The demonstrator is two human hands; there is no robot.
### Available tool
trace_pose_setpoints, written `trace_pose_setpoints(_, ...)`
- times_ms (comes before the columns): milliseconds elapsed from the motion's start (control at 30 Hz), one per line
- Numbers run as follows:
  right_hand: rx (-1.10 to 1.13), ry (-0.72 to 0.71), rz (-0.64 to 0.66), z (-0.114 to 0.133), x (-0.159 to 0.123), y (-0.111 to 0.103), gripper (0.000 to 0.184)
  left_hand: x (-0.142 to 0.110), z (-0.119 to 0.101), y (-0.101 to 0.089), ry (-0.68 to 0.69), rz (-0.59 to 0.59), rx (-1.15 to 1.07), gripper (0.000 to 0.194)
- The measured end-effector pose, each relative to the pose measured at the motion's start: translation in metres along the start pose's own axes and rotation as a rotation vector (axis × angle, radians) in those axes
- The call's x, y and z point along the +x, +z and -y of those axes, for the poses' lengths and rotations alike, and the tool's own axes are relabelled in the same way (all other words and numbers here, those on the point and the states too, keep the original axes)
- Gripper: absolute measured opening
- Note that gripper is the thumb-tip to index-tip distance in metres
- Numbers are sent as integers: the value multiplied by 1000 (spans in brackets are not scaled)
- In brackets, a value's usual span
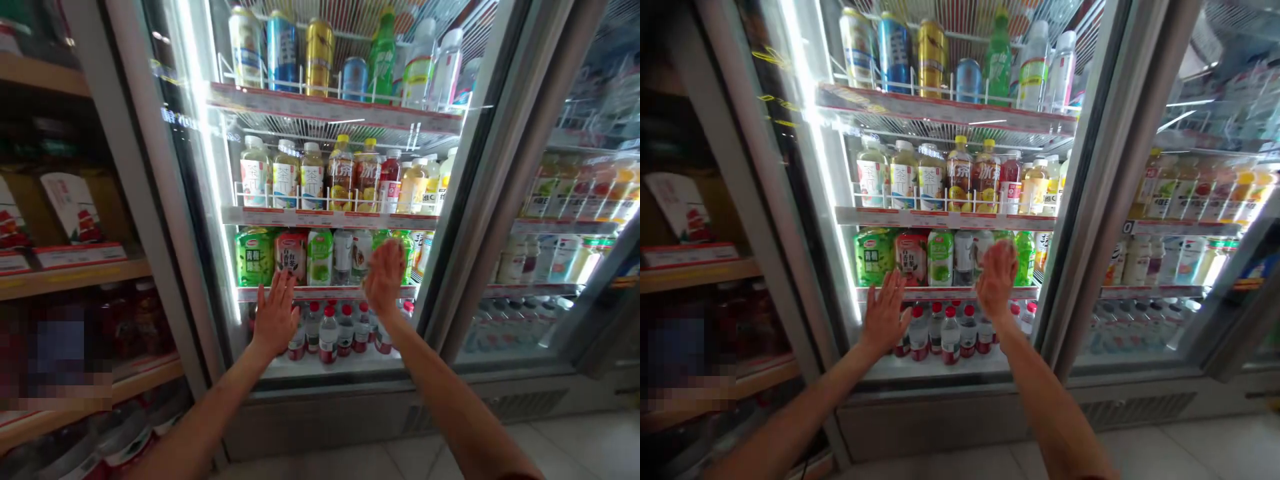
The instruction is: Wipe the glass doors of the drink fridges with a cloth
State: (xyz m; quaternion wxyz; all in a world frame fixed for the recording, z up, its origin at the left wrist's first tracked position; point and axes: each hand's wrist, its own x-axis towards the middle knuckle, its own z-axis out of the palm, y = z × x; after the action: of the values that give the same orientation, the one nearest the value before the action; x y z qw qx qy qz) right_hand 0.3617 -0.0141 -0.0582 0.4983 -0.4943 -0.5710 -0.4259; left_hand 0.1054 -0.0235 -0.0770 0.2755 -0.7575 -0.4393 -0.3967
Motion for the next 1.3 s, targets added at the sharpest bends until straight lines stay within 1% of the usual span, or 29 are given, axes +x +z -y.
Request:
trace_pose_setpoints(67, 53, -300, 140, 17, -2, 3, 62, 2, 9, -4, -10, -7, 9, 58)
trace_pose_setpoints(100, 71, -417, 200, 24, -3, 4, 61, 3, 14, -7, -18, -13, 17, 59)
trace_pose_setpoints(133, 78, -471, 225, 30, -2, 5, 60, 3, 20, -9, -28, -22, 26, 59)
trace_pose_setpoints(167, 70, -451, 209, 35, 2, 6, 59, 4, 27, -12, -42, -31, 37, 60)
trace_pose_setpoints(267, 13, -191, 59, 45, 17, 10, 59, 3, 45, -18, -94, -52, 57, 62)
trace_pose_setpoints(300, 4, -160, 42, 50, 20, 11, 59, 1, 49, -20, -107, -51, 60, 62)
trace_pose_setpoints(333, 9, -201, 62, 56, 20, 12, 58, -1, 53, -21, -116, -47, 62, 62)
trace_pose_setpoints(367, 27, -303, 114, 62, 19, 13, 58, -3, 57, -21, -121, -39, 63, 61)
trace_pose_setpoints(433, 77, -556, 236, 74, 16, 15, 55, -9, 64, -22, -131, -25, 67, 60)
trace_pose_setpoints(467, 95, -627, 273, 80, 16, 16, 54, -12, 68, -22, -136, -18, 72, 60)
trace_pose_setpoints(500, 102, -629, 283, 86, 18, 17, 53, -15, 73, -22, -145, -14, 78, 60)
trace_pose_setpoints(533, 99, -564, 266, 92, 22, 19, 52, -18, 78, -23, -158, -13, 86, 60)
trace_pose_setpoints(600, 85, -373, 205, 107, 29, 25, 53, -24, 88, -25, -181, -15, 104, 60)
trace_pose_setpoints(633, 88, -326, 192, 115, 31, 28, 53, -27, 94, -27, -191, -14, 113, 60)
trace_pose_setpoints(667, 106, -345, 202, 125, 30, 32, 54, -30, 99, -29, -200, -11, 122, 61)
trace_pose_setpoints(700, 138, -426, 236, 136, 27, 35, 54, -34, 104, -30, -206, -6, 132, 61)
trace_pose_setpoints(767, 220, -651, 327, 157, 20, 42, 54, -40, 114, -34, -210, 8, 148, 60)
trace_pose_setpoints(800, 255, -722, 359, 168, 19, 46, 54, -44, 119, -36, -216, 8, 155, 61)
trace_pose_setpoints(833, 278, -735, 371, 178, 21, 49, 55, -47, 124, -38, -223, 3, 160, 61)
trace_pose_setpoints(867, 288, -691, 363, 188, 25, 53, 55, -50, 128, -41, -230, -2, 164, 62)
trace_pose_setpoints(933, 275, -532, 314, 206, 36, 59, 54, -55, 137, -45, -246, -8, 170, 63)
trace_pose_setpoints(967, 267, -480, 293, 213, 39, 62, 53, -58, 141, -47, -256, -7, 172, 62)
trace_pose_setpoints(1000, 266, -476, 284, 220, 39, 64, 52, -60, 144, -48, -264, -4, 174, 62)
trace_pose_setpoints(1033, 276, -523, 286, 227, 36, 66, 50, -63, 147, -50, -268, 2, 175, 61)
trace_pose_setpoints(1133, 343, -796, 330, 242, 15, 72, 47, -70, 155, -55, -273, 8, 189, 58)
trace_pose_setpoints(1167, 360, -847, 340, 246, 10, 75, 46, -72, 157, -57, -270, 5, 195, 58)
trace_pose_setpoints(1200, 368, -861, 344, 251, 7, 78, 46, -74, 159, -58, -270, -1, 200, 58)
trace_pose_setpoints(1233, 367, -833, 347, 255, 8, 80, 47, -75, 161, -59, -272, -9, 202, 59)
trace_pose_setpoints(1300, 345, -716, 347, 263, 12, 84, 49, -77, 164, -61, -280, -22, 201, 61)
